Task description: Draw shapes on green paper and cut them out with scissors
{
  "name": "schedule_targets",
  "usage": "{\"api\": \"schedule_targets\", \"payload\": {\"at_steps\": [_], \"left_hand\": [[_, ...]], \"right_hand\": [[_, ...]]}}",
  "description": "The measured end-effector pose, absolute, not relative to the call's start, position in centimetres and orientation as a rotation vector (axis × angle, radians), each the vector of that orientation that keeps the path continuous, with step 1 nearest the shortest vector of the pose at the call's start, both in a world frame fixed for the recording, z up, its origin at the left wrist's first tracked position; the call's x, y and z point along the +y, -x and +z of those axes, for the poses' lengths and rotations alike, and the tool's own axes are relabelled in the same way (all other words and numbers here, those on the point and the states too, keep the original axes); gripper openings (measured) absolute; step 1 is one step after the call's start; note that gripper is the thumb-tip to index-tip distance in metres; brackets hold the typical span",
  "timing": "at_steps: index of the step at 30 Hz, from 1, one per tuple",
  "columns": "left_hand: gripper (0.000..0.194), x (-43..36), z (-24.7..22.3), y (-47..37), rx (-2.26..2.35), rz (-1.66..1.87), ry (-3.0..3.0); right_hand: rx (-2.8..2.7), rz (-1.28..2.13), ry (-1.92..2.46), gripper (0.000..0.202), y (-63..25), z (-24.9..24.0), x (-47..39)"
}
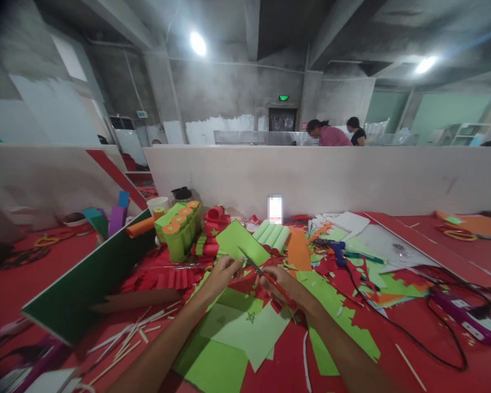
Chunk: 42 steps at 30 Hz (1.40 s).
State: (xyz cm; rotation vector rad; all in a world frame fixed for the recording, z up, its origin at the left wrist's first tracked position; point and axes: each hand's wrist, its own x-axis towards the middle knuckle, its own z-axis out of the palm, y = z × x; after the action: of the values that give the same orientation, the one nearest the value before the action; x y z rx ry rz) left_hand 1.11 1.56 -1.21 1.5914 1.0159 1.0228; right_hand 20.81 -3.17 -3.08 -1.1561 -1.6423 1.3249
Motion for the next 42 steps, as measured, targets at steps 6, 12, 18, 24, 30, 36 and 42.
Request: {"api": "schedule_targets", "payload": {"at_steps": [6, 12, 18, 24, 30, 36, 42], "left_hand": [[0.043, 1.5, -1.3, -1.1, 1.015, 1.037, -1.561], [0.045, 1.7, -1.2, -1.1, 0.996, 1.012, -1.586], [0.048, 1.9, -1.8, -0.7, 1.07, 0.931, -1.677], [0.041, 1.7, -2.0, -0.4, 1.147, 0.886, -1.736], [0.042, 1.5, -1.7, -0.5, 1.164, 0.895, -1.724], [0.041, 1.5, -1.8, -0.5, 1.156, 0.908, -1.719], [0.041, 1.7, -1.8, -0.4, 1.145, 0.871, -1.72]], "right_hand": [[-1.61, 1.307, 1.151, 0.039, -20.7, -3.1, -3.2], [-1.588, 1.321, 1.15, 0.044, -20.5, -3.5, -3.1], [-1.581, 1.31, 1.064, 0.057, -19.8, -3.2, -3.7], [-1.609, 1.253, 1.082, 0.062, -19.4, -2.9, -4.0], [-1.584, 1.282, 1.097, 0.048, -19.6, -3.6, -3.6], [-1.559, 1.255, 1.139, 0.045, -19.5, -4.0, -3.3], [-1.586, 1.21, 1.179, 0.046, -19.4, -4.0, -3.2]]}}
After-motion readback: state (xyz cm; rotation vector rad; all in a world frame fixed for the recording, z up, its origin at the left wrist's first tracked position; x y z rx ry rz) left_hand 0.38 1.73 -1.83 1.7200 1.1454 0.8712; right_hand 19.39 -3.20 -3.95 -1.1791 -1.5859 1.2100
